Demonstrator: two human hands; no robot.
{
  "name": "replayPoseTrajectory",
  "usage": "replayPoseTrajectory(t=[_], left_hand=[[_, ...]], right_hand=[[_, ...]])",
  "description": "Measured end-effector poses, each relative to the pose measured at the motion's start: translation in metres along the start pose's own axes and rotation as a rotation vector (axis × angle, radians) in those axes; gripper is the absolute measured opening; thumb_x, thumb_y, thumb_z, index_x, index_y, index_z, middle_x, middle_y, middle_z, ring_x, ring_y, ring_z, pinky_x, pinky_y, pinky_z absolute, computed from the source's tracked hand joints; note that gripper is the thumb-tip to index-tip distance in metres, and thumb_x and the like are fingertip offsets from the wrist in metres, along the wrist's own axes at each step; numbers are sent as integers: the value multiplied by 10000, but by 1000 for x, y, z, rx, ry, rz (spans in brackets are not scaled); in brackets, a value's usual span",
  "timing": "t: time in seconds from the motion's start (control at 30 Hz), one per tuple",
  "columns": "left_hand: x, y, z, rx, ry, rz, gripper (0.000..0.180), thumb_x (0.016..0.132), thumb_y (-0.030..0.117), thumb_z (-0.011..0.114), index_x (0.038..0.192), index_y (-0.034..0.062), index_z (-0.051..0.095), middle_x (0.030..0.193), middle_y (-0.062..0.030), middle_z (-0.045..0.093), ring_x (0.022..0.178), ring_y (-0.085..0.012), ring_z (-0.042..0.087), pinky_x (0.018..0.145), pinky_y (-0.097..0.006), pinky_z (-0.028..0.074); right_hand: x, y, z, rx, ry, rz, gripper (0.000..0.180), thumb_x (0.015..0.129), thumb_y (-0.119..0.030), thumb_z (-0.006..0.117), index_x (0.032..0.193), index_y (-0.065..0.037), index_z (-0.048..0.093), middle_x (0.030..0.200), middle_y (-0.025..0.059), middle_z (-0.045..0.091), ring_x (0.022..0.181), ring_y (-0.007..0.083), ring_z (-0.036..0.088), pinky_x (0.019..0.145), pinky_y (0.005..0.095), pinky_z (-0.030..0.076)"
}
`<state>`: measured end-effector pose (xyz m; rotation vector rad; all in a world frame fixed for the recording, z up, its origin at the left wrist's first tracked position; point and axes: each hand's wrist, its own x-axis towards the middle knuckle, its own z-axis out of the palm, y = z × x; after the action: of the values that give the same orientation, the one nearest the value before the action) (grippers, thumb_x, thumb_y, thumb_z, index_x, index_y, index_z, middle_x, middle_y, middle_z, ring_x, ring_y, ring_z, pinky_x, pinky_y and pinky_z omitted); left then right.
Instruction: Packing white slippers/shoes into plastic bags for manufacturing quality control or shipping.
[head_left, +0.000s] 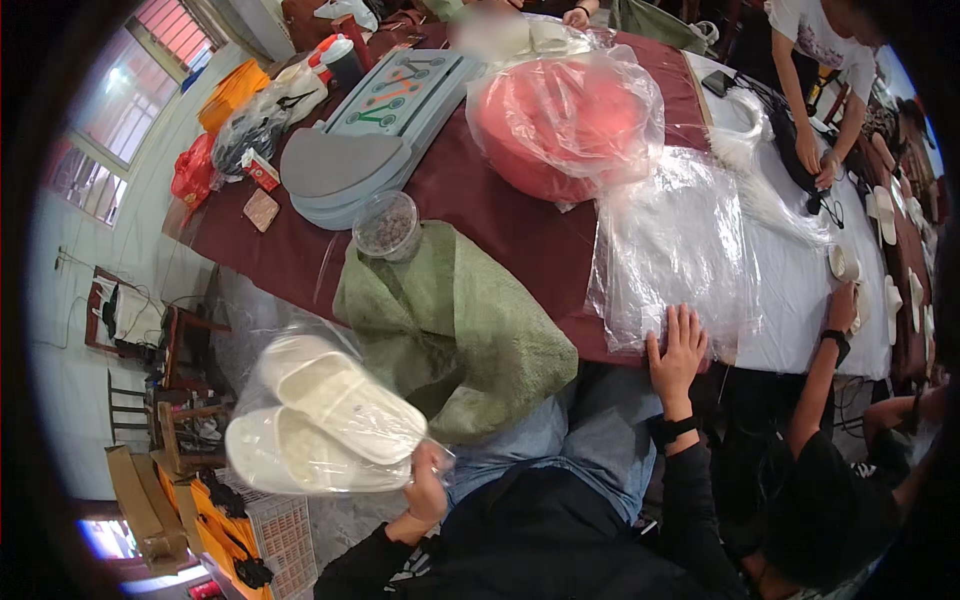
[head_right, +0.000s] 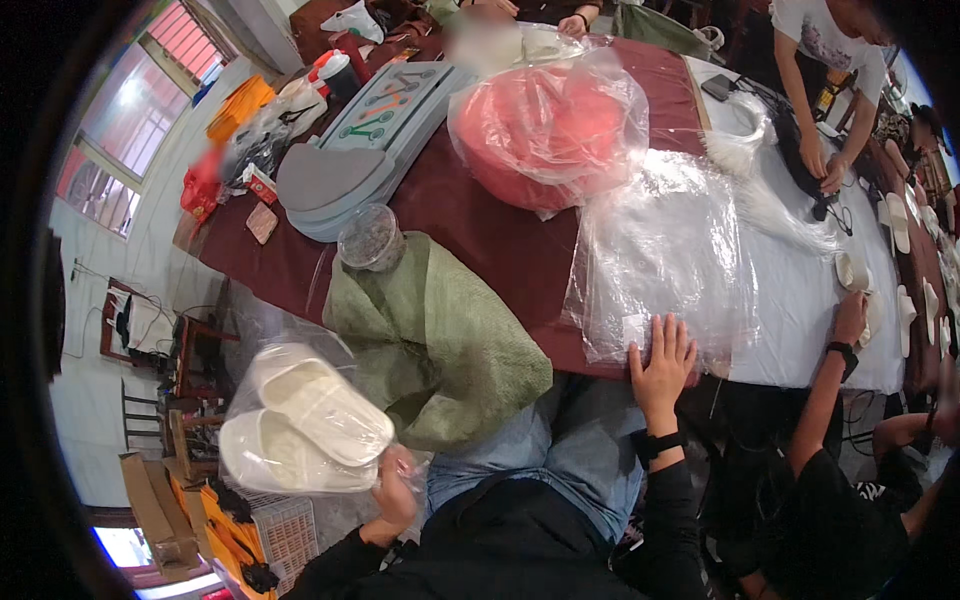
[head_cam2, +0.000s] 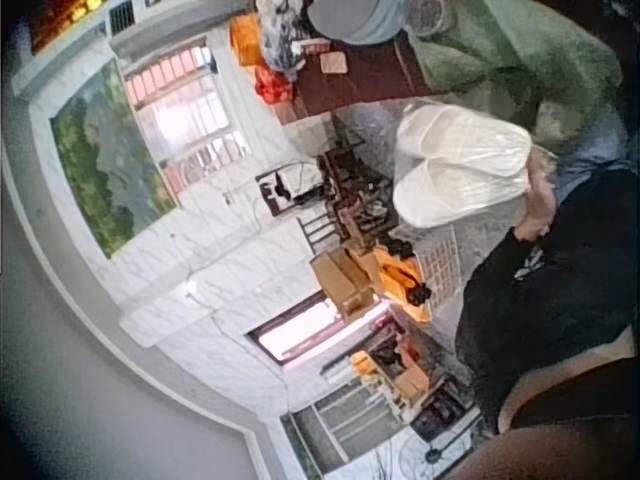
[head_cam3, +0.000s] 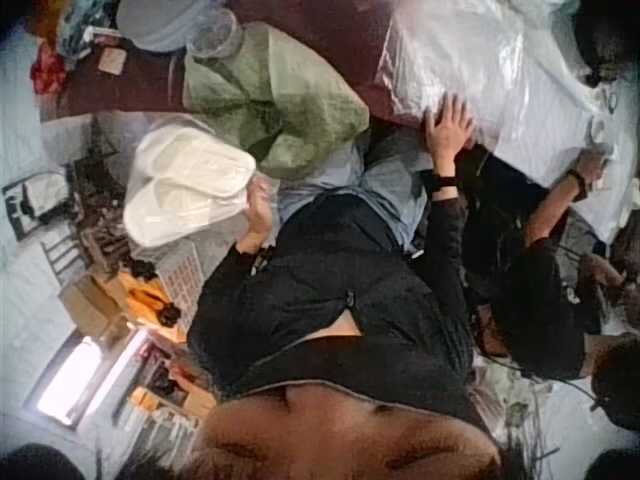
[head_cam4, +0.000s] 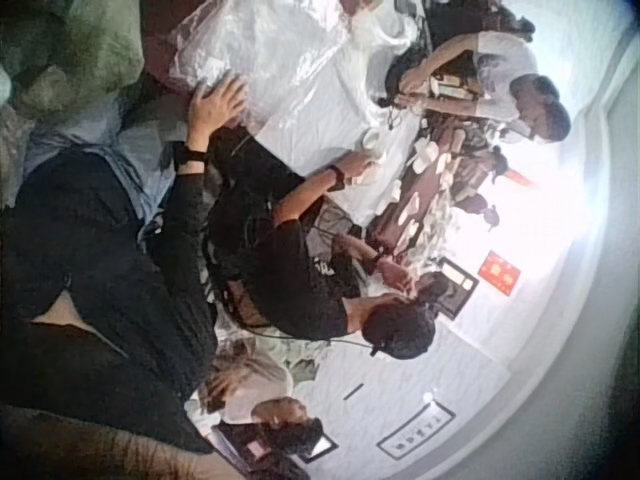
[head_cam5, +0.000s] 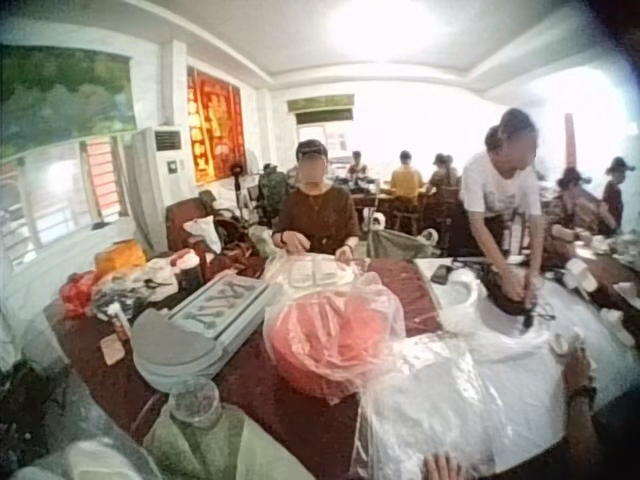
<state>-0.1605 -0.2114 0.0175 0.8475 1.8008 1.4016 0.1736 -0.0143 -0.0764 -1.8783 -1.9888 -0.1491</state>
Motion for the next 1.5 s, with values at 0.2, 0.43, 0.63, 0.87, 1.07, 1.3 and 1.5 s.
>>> replayPoseTrajectory(t=[0.2, 0.43, 0.63, 0.87, 1.07, 1.3, 1.5], left_hand=[[4, 28, -8, -601, -136, -501, 159, 901, 149, 526, 789, 39, 501, 678, -40, 483, 583, -104, 439, 524, -244, 357], [-21, 52, -4, -161, -590, -646, 168, 920, 174, 551, 872, 19, 595, 710, -21, 572, 603, -76, 503, 552, -216, 405], [10, 74, 24, -321, -687, -763, 198, 954, 201, 477, 967, 24, 565, 768, -47, 581, 636, -86, 516, 549, -225, 428], [46, 99, 31, -209, -1117, -826, 342, 989, 306, 399, 1003, -4, 542, 873, -93, 615, 778, -150, 614, 702, -293, 519], [86, 52, -18, -257, -1144, -330, 383, 964, 282, 468, 1129, -44, 582, 1045, -170, 635, 1014, -248, 592, 912, -356, 452], [141, -102, 1, 552, -909, 303, 350, 909, 98, 484, 1256, 68, 524, 1219, -139, 571, 1093, -300, 560, 949, -369, 428], [166, -183, 53, 671, -824, 429, 427, 900, 223, 523, 1294, 73, 456, 1359, -168, 432, 1253, -374, 389, 1025, -448, 339]], right_hand=[[-2, 1, -3, 7, -6, 13, 559, 849, -344, 580, 1332, -90, 463, 1424, 122, 395, 1338, 317, 311, 1095, 505, 173], [1, -1, -12, -41, -30, 54, 658, 823, -369, 620, 1369, -75, 400, 1458, 164, 323, 1356, 352, 266, 1098, 500, 168], [13, -92, -110, 874, -388, -521, 928, 638, -406, 811, 1385, -75, 370, 1482, 205, 237, 1376, 386, 205, 1105, 516, 135], [13, -163, -117, 873, -481, -791, 746, 644, -192, 762, 1330, -159, 470, 1391, 135, 429, 1267, 315, 438, 1005, 412, 393], [-1, -150, -93, 1154, -400, -442, 447, 728, -127, 725, 1155, -66, 607, 1132, 119, 638, 976, 223, 652, 809, 295, 532], [4, -118, -135, 1253, -453, 54, 350, 844, -64, 629, 1174, 15, 544, 1150, 138, 592, 1034, 220, 575, 908, 336, 459], [-61, -76, -47, 1490, -120, 356, 401, 836, -68, 637, 1199, 42, 509, 1171, 139, 572, 1043, 206, 570, 912, 344, 467]])
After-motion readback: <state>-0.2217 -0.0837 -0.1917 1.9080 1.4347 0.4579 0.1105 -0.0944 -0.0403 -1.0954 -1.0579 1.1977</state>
